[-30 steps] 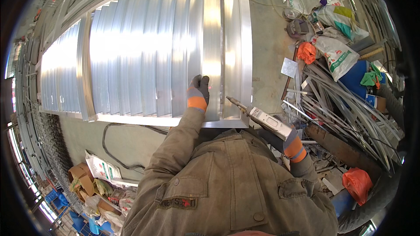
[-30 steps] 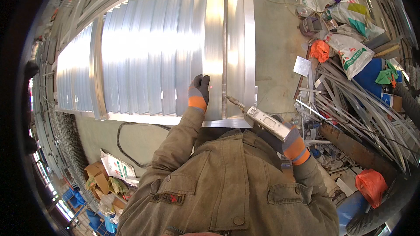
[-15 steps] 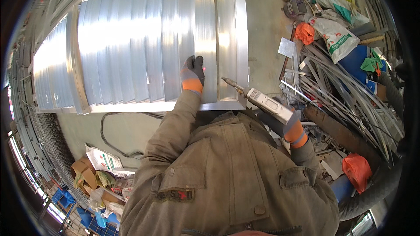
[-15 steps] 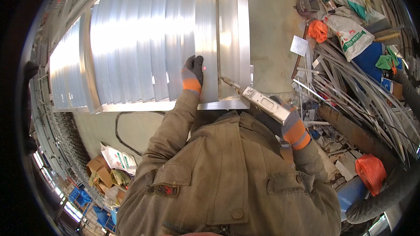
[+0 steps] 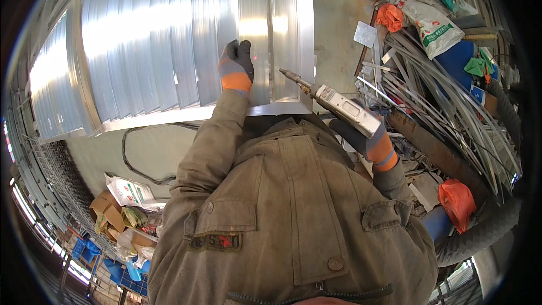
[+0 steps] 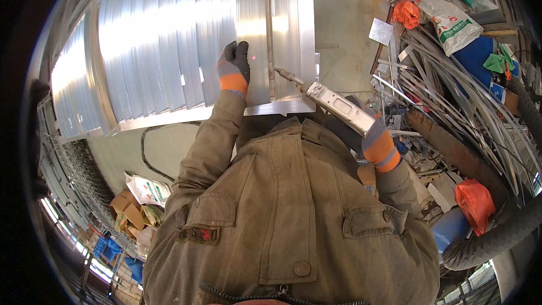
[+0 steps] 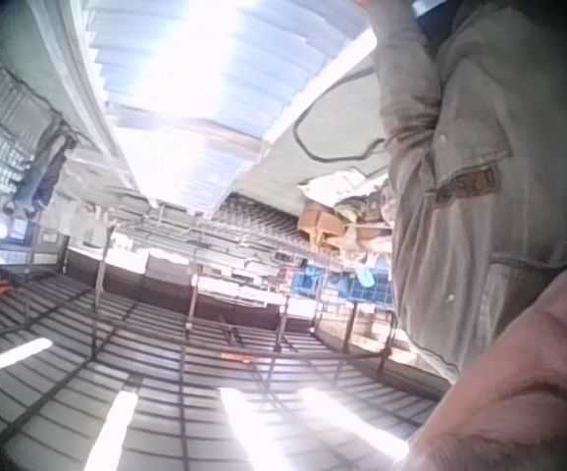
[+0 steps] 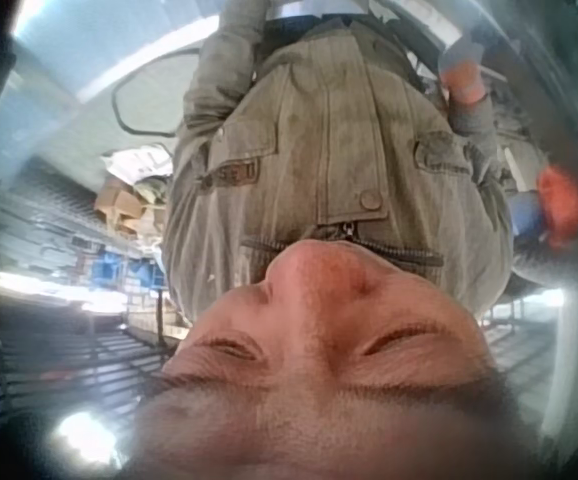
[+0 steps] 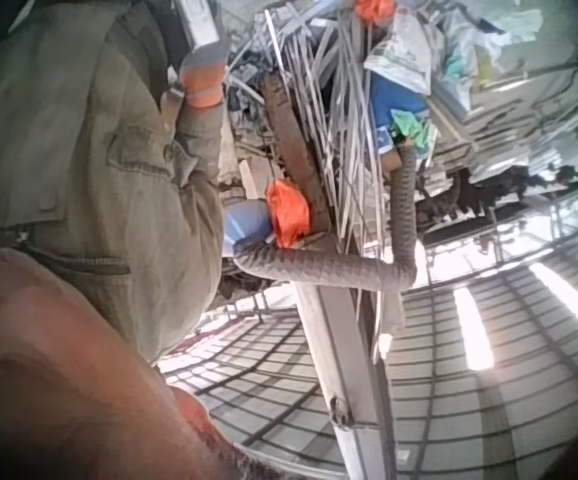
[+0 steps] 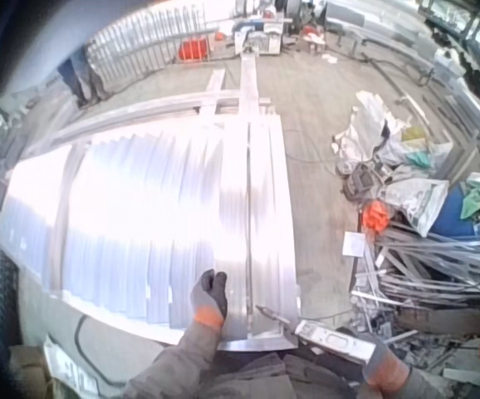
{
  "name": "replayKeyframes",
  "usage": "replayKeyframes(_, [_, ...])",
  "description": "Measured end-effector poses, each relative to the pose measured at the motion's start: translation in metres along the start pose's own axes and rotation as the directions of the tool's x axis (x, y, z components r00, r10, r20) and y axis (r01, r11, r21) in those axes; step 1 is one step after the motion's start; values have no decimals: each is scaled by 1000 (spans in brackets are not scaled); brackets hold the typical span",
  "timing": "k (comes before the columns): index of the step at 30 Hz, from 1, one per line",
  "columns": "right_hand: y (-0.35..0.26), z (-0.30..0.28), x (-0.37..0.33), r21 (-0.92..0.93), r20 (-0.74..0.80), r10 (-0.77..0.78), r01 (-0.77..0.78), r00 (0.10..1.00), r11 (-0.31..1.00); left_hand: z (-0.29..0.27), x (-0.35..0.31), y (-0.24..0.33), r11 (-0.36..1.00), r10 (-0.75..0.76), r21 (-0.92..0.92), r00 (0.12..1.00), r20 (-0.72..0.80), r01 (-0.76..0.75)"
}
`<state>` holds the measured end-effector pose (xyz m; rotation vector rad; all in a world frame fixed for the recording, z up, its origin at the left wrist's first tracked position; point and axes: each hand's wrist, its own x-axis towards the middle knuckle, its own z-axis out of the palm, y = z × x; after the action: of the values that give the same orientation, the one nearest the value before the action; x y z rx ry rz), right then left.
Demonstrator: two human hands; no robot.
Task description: The person welds seams on a large corrugated metal panel using a handheld welding torch. They repeatedly position the torch, weld short sections, and reposition the panel to continue along the seam. The person wears gloves and a protective jacket while working in a workshop.
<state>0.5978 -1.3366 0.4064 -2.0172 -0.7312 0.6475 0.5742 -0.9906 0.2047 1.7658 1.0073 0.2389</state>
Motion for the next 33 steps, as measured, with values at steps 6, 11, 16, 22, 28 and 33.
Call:
replayKeyframes(6, [-8,-2,-1,44,4,69,-70,998,997,1,-2,8,997,20,80,999,34,-22])
replayKeyframes(11, [-10,-4,0,-42,-8,-16,15,1000,999,0,6,5,993,-92,73,993,72,87])
replayKeyframes(16, [-9,-2,0,15,-15,33,-32,999,999,1,18,0,944,-151,309,984,92,116])
replayKeyframes(22, [-1,-3,-1,-22,18,11,-11,1000,1000,-11,29,22,848,-151,529,962,226,9])
replayKeyframes(28, [0,-2,1,-95,-16,-60,58,998,994,-13,19,35,892,-195,442,962,189,93])
replayKeyframes(33, [2,-2,1,12,26,54,-55,998,998,-8,27,28,836,-151,548,967,204,16])
